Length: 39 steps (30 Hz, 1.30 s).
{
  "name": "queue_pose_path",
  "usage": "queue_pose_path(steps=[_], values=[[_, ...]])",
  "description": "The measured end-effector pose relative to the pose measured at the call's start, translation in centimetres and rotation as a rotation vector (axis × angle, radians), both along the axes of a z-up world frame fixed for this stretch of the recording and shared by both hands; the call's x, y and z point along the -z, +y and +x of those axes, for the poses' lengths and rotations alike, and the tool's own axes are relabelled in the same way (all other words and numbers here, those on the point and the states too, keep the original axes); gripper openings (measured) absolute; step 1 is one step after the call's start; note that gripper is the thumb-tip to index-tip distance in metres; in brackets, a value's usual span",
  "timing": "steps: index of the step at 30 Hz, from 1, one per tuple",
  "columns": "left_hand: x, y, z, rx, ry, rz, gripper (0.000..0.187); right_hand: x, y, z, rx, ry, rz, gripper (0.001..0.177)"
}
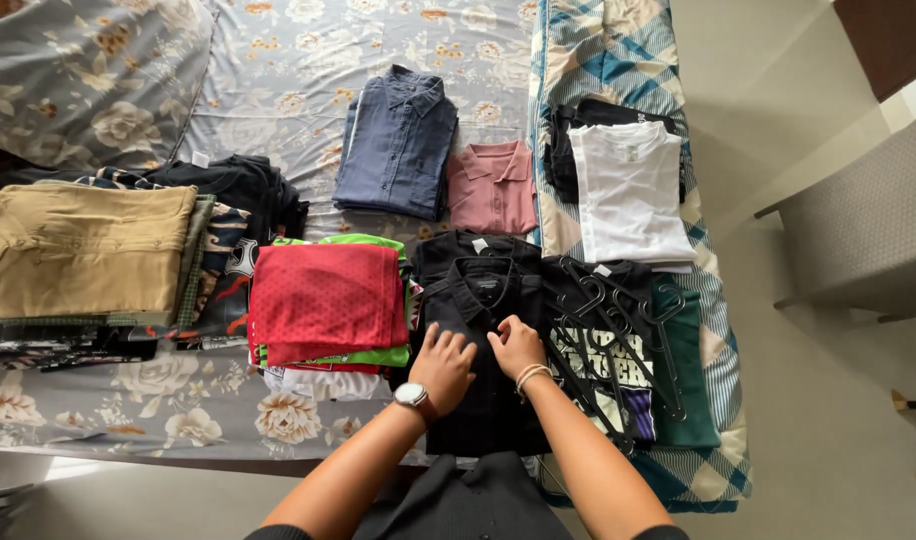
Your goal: The person adjusts a beige shirt on a hanger, then moves to a bed where they pick up a black shirt, place it on a hanger, and button it up. Finally, they hang the black shirt on a rack.
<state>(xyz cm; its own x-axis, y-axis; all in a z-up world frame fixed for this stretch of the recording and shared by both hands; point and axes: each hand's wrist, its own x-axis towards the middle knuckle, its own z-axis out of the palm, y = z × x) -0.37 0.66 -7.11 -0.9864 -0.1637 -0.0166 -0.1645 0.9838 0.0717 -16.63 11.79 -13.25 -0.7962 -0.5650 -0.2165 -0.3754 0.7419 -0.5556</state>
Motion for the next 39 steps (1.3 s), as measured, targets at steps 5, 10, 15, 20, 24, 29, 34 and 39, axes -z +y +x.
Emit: queue_pose_path(steps=[5, 10, 15, 20, 24, 29, 34, 39], values=[[0.4, 0.7, 1.7, 0.011, -0.045, 0.042, 0.049, 2.4, -2.0, -1.4, 0.043, 0.04, 0.113, 0.033], [-0.2, 0.0, 2.4, -0.01, -0.06, 0.056, 0.051, 5.6, -2.3, -2.3, 0.011, 0.068, 0.13, 0.021], [-0.4, -0.7, 1.6, 0.014, 0.026, 0.043, 0.052, 4.9, 0.2, -2.0, 0.19, -0.002, -0.234, 0.01], [-1.8, -0.3, -1.4, 0.074, 0.124, 0.077, 0.058, -0.5, 3.4, 1.1, 0.2, -0.214, -0.502, 0.011], [2.8, 0.1, -4.5, 0.265, 0.214, 0.069, 0.028, -1.9, 5.5, 2.2, 0.158, -0.375, -0.855, 0.011], [0.3, 1.1, -4.3, 0.414, 0.22, 0.458, 0.031, -4.6, 6.7, 1.6, 0.235, -0.427, -1.002, 0.01], [-1.8, 1.0, -5.2, 0.38, 0.346, 0.525, 0.026, -7.5, 6.8, 1.5, 0.221, -0.343, -0.967, 0.008], [-4.1, 1.7, -5.2, 0.264, 0.662, -0.083, 0.003, -9.6, 5.9, 3.5, 0.179, -0.162, -0.561, 0.021]])
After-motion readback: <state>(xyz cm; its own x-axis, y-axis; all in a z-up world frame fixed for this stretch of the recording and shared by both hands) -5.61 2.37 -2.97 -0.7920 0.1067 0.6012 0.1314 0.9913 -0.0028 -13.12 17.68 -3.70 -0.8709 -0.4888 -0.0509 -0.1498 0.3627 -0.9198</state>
